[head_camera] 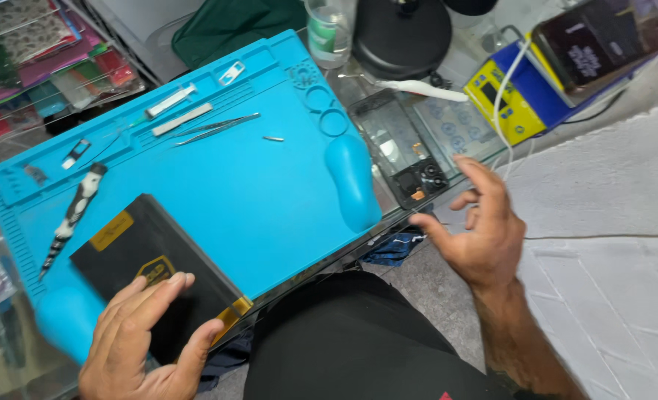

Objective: The person walks to a workbench and places a black box labeled 'Gold Edition' on a blue mat. They then open the box to reveal a phone battery and a manual, removing the battery and placing it on the mat. Finally, they pick up a second box and begin to open it.

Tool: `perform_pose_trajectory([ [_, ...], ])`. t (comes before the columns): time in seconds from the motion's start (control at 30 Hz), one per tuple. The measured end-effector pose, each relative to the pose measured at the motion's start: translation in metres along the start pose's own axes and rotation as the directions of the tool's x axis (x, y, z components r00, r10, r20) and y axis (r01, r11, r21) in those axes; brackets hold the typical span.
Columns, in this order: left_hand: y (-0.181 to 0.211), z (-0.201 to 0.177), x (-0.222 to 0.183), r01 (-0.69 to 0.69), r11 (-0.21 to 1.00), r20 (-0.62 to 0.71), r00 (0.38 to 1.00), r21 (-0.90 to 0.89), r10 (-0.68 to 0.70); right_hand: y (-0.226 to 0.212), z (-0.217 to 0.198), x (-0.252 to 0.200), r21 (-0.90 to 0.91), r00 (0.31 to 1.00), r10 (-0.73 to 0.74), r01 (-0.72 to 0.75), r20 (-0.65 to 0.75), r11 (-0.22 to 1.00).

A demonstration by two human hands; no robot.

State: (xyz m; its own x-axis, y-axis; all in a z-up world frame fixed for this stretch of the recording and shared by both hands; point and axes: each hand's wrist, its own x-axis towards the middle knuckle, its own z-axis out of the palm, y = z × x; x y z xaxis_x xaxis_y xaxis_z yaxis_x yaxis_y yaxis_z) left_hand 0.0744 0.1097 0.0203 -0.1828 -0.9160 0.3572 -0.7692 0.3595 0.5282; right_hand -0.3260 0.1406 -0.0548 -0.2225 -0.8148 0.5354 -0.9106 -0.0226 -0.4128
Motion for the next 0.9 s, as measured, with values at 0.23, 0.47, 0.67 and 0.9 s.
perform_pose_trajectory([
  [0.23,-0.036,-0.035,-0.015,-0.057,0.998,-0.041,0.998,-0.013,0.057,-0.023,-0.006,-0.003,0.177,0.970,-0.216,0.233,-0.111,0.956],
  [0.47,-0.053,-0.035,-0.046,0.148,0.988,-0.106,0.983,-0.033,-0.151,-0.113,0.015,0.017,0.427,0.889,-0.454,0.390,0.056,0.816],
  [0.67,-0.036,-0.018,-0.044,0.266,0.951,-0.069,0.964,0.158,-0.258,-0.202,0.048,0.040,0.458,0.791,-0.509,0.334,0.338,0.824],
  [0.9,-0.024,-0.016,-0.038,0.280,0.960,-0.061,0.958,0.005,-0.279,-0.224,0.080,0.034,0.085,0.741,-0.200,0.190,0.641,0.978],
])
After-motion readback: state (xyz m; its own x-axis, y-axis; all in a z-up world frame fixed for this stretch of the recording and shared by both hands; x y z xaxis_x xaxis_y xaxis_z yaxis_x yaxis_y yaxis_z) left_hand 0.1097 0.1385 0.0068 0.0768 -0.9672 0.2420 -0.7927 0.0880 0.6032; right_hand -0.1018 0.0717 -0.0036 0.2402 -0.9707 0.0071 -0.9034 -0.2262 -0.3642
